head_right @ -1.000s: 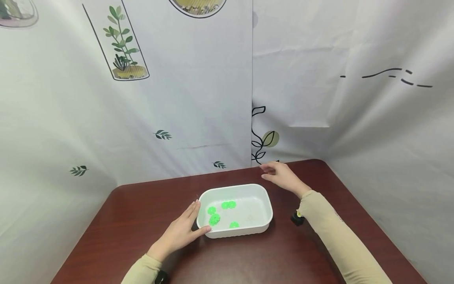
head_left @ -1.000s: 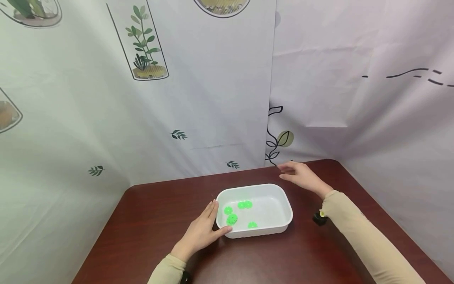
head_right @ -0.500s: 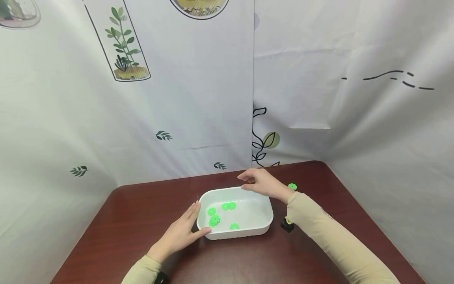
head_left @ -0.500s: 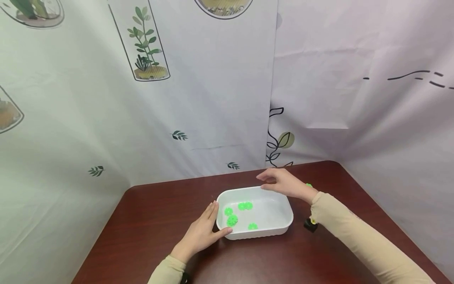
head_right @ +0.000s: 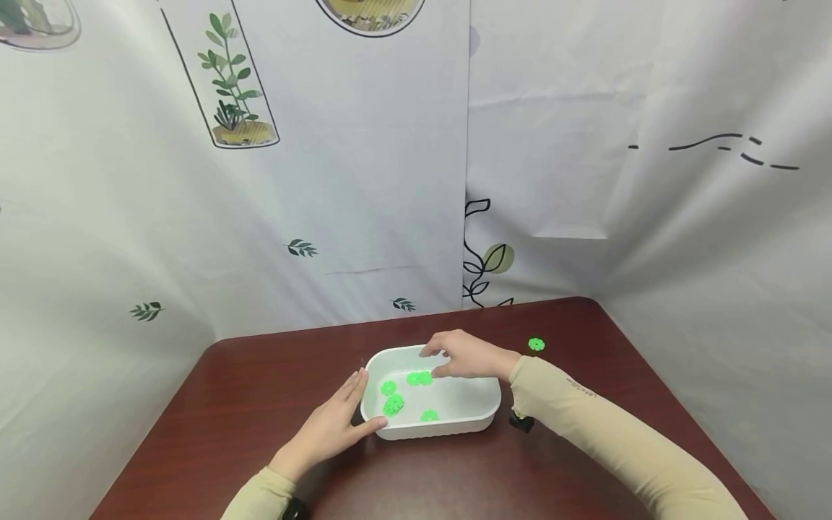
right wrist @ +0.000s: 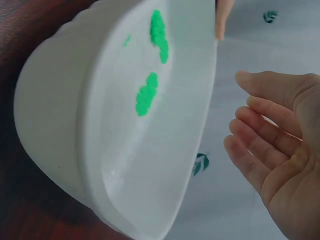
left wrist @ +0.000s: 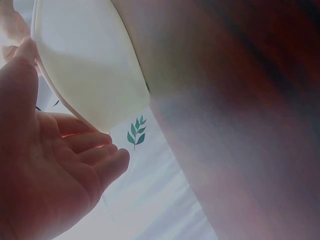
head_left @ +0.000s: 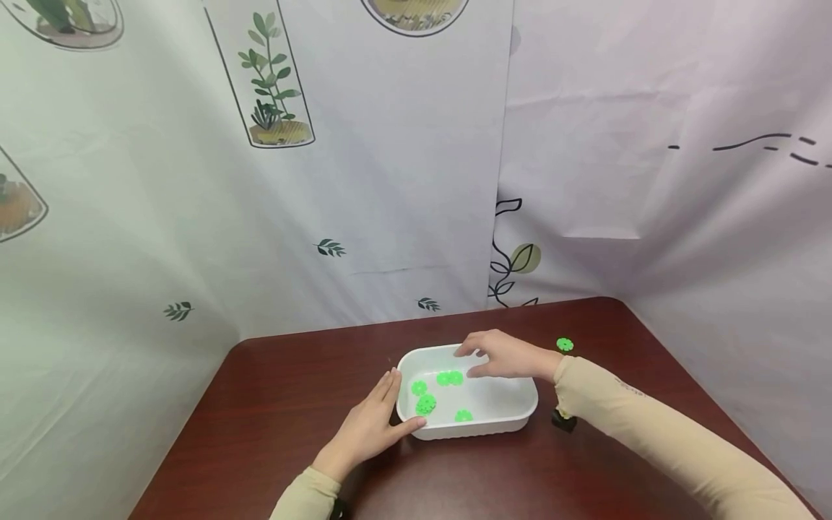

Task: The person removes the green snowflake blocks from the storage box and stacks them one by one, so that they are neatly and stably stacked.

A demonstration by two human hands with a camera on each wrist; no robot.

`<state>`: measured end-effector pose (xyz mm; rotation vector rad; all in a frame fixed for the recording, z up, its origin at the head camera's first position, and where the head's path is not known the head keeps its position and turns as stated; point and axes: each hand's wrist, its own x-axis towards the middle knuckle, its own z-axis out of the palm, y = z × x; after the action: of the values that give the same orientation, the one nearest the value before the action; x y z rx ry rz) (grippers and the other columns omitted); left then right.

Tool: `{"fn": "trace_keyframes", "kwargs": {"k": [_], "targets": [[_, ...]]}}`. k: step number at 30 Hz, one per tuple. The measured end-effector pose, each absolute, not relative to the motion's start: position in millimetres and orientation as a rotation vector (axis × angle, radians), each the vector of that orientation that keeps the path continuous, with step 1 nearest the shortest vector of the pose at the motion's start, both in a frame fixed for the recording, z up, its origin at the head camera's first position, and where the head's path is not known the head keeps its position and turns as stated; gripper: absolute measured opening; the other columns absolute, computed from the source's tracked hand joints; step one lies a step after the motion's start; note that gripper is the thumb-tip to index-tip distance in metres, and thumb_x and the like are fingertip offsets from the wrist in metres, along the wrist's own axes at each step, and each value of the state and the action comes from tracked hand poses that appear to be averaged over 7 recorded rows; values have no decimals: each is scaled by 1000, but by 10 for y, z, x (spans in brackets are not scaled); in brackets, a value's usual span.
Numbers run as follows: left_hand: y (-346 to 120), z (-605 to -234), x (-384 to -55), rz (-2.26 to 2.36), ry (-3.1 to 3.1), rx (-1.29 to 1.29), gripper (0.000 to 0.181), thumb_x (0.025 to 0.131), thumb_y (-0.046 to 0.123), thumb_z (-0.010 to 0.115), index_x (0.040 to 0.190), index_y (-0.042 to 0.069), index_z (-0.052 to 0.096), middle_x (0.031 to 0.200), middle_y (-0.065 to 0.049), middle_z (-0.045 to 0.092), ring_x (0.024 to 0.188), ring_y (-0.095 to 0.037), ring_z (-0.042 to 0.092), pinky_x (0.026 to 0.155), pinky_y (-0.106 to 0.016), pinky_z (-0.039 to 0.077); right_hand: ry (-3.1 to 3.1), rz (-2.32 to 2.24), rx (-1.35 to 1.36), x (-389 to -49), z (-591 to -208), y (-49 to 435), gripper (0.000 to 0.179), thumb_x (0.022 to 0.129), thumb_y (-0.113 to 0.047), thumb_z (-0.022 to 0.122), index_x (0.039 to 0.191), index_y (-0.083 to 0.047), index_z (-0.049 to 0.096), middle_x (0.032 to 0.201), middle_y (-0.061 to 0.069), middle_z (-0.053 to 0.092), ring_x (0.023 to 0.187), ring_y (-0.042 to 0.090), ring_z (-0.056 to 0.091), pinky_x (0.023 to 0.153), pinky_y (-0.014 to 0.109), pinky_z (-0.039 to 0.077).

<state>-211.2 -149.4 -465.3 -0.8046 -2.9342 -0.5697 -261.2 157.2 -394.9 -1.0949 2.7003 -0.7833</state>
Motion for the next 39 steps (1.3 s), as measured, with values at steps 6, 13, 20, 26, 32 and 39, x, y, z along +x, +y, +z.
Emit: {"fn": "trace_keyframes", "kwargs": {"k": [6, 13, 20, 26, 32, 39], "targets": [[-1512, -4656, -2109, -566, -2937, -802, 105, 90, 77, 50, 156, -3, 30, 161, -21, 30, 149, -31, 28, 109, -49, 42, 2667, -597, -1181, -2573, -4063, 1444, 37, 89, -18, 79, 124, -8, 72, 119, 3, 69, 109, 23, 66, 90, 33, 55], [-1515, -4665, -2101, -571, -2935, -794, 105, 89, 77, 50, 156, -2, 31, 162, -19, 29, 149, -31, 28, 108, -48, 42, 2614, -452, -1262, -2524, -4189, 1323, 36, 86, -16, 81, 121, -9, 74, 113, -1, 71, 105, 10, 65, 92, 27, 52], [-1503, -4669, -2095, -582, -2935, -801, 105, 89, 76, 51, 156, -3, 31, 161, -20, 29, 149, -31, 28, 108, -48, 42, 2580, -305, -1286, -2485, -4278, 1270, 34, 85, -14, 80, 118, -10, 74, 109, -4, 70, 104, 8, 63, 95, 25, 49], [-1502, -4672, -2107, -564, -2940, -803, 105, 89, 77, 51, 156, -2, 31, 161, -20, 29, 149, -31, 28, 108, -48, 42, 2563, -230, -1346, -2455, -4357, 1243, 29, 85, -6, 75, 114, -11, 75, 101, -5, 67, 97, 5, 62, 91, 22, 49], [-1500, -4651, -2106, -572, -2920, -811, 105, 90, 76, 51, 156, -3, 31, 161, -21, 30, 149, -33, 29, 109, -48, 41, 2599, -203, -1317, -2452, -4380, 1202, 23, 85, -3, 75, 106, -12, 76, 91, -8, 63, 85, 3, 56, 83, 19, 49], [-1496, -4640, -2103, -576, -2919, -812, 104, 90, 75, 52, 155, -4, 32, 161, -20, 31, 149, -32, 29, 109, -47, 41, 2608, -269, -1304, -2452, -4418, 1189, 17, 84, -2, 76, 95, -14, 75, 84, -10, 59, 78, 2, 52, 78, 18, 48]]}}
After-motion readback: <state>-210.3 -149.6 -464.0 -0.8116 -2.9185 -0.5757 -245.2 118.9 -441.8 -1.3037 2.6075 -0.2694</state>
